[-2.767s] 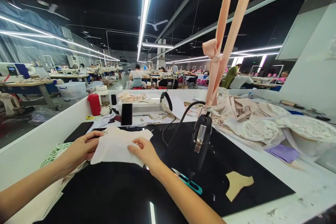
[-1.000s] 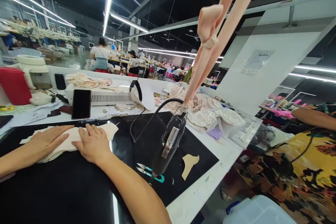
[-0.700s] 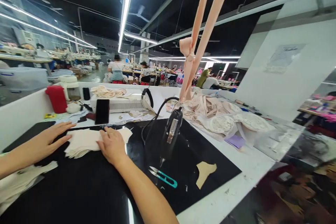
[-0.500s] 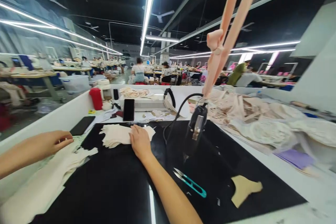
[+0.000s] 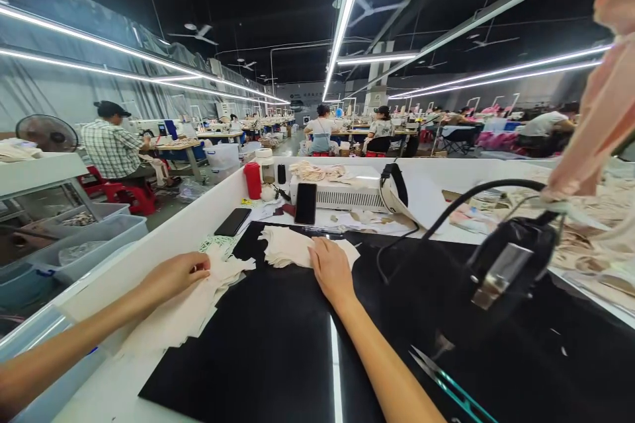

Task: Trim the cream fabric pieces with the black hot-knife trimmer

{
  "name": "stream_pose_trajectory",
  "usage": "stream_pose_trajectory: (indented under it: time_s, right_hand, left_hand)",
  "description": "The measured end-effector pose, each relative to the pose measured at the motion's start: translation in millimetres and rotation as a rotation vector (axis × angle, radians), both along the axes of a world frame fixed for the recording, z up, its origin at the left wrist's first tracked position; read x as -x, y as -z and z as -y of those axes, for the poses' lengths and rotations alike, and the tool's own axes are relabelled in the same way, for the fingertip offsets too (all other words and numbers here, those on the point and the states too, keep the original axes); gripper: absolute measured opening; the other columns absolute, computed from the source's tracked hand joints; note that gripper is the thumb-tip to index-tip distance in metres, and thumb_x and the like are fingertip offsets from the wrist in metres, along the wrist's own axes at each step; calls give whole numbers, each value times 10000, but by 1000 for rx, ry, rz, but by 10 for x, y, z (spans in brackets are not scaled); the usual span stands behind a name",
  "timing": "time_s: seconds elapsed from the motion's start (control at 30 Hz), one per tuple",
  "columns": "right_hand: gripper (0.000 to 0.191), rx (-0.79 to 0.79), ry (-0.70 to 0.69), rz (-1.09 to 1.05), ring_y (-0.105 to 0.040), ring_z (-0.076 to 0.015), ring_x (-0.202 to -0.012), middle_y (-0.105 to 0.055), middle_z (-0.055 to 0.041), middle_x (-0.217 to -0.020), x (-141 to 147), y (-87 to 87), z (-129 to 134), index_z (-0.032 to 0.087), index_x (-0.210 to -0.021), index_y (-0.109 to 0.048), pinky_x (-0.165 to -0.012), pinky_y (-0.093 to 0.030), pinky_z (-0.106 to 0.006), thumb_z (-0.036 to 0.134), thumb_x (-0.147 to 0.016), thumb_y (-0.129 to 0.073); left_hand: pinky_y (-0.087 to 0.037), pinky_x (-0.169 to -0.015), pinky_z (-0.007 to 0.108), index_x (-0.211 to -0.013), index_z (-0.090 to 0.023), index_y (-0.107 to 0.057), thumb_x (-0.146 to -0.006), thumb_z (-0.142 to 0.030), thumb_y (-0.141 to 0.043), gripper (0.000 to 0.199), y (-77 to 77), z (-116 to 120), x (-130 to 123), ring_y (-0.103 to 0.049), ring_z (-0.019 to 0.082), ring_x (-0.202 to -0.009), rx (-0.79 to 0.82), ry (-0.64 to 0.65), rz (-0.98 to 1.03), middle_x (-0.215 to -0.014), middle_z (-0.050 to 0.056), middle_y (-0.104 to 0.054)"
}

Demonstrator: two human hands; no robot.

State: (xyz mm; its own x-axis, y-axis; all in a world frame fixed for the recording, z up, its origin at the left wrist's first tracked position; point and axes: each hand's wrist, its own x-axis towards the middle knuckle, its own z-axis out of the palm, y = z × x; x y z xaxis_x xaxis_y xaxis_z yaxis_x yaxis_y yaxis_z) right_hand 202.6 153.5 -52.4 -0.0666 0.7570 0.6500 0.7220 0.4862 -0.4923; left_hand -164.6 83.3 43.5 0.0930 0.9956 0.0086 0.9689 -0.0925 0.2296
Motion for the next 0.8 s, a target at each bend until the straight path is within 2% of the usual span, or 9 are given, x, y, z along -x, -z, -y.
stream_pose_trajectory:
  time_s: [0.13,0.27,0.37,0.47,0.5,0.57,0.67,0.73,0.8]
  right_hand:
    - [411,60,-91,-100,-624,-313,-1289,-705,-158,-1296,-11,-106,44,151,-1245,-688,-1161,-428,-609,474,-1055,-520]
    - [471,176,-246,-209,-651,-307,-1171,-754,-158,-1161,83,-292,246,195,-1054,-764,-1115,-462,-533,591,-1016,-511]
    - [602,369,-374,-329,-688,-254,-904,-762,-110,-895,278,-386,536,204,-869,-775,-896,-548,-420,697,-999,-454]
    - [800,620,-534,-464,-672,-205,-705,-710,-87,-708,486,-434,848,177,-712,-757,-616,-504,-309,830,-948,-359]
    - [810,682,-567,-513,-646,-187,-660,-692,-79,-683,531,-447,936,167,-701,-754,-579,-479,-291,855,-920,-387]
    - [715,756,-579,-617,-584,-144,-605,-662,-46,-664,566,-479,1077,155,-754,-761,-544,-423,-258,841,-842,-580]
    - [612,802,-551,-764,-522,-104,-590,-622,-6,-659,497,-538,1222,149,-819,-755,-545,-382,-236,757,-751,-769]
    - [588,828,-551,-841,-514,-96,-600,-612,3,-672,421,-574,1302,150,-845,-747,-555,-379,-232,727,-742,-798]
    - [573,857,-563,-901,-510,-89,-597,-607,9,-682,360,-601,1378,152,-852,-733,-561,-379,-233,703,-725,-827]
  left_hand:
    - [-410,-737,329,-929,-246,-649,-970,-434,-484,254,-145,89,-132,-635,241,-875,-88,38,75,-1005,27,-723]
    - [-433,-784,338,-967,-276,-656,-983,-527,-453,323,-280,226,-385,-647,256,-927,-126,130,185,-1046,14,-719]
    - [-436,-775,341,-940,-279,-670,-969,-524,-472,316,-296,318,-617,-642,248,-883,-112,198,266,-1016,14,-707]
    - [-436,-787,344,-895,-270,-674,-949,-490,-483,296,-244,375,-854,-627,239,-874,-69,260,356,-978,18,-688]
    - [-439,-789,344,-876,-265,-673,-942,-487,-495,291,-220,384,-928,-622,238,-873,-44,272,391,-959,19,-683]
    - [-457,-764,337,-858,-255,-675,-918,-516,-543,298,-167,392,-1058,-618,237,-859,35,279,474,-905,21,-673]
    - [-504,-663,306,-970,-243,-678,-879,-644,-574,424,-85,404,-1203,-647,244,-862,222,257,635,-915,33,-684]
    - [-533,-653,297,-1059,-232,-666,-896,-741,-511,557,-36,437,-1275,-681,249,-909,358,235,742,-1019,60,-721]
    - [-561,-730,321,-1050,-211,-683,-935,-805,-395,671,-1,490,-1339,-709,248,-935,473,228,821,-1071,89,-752]
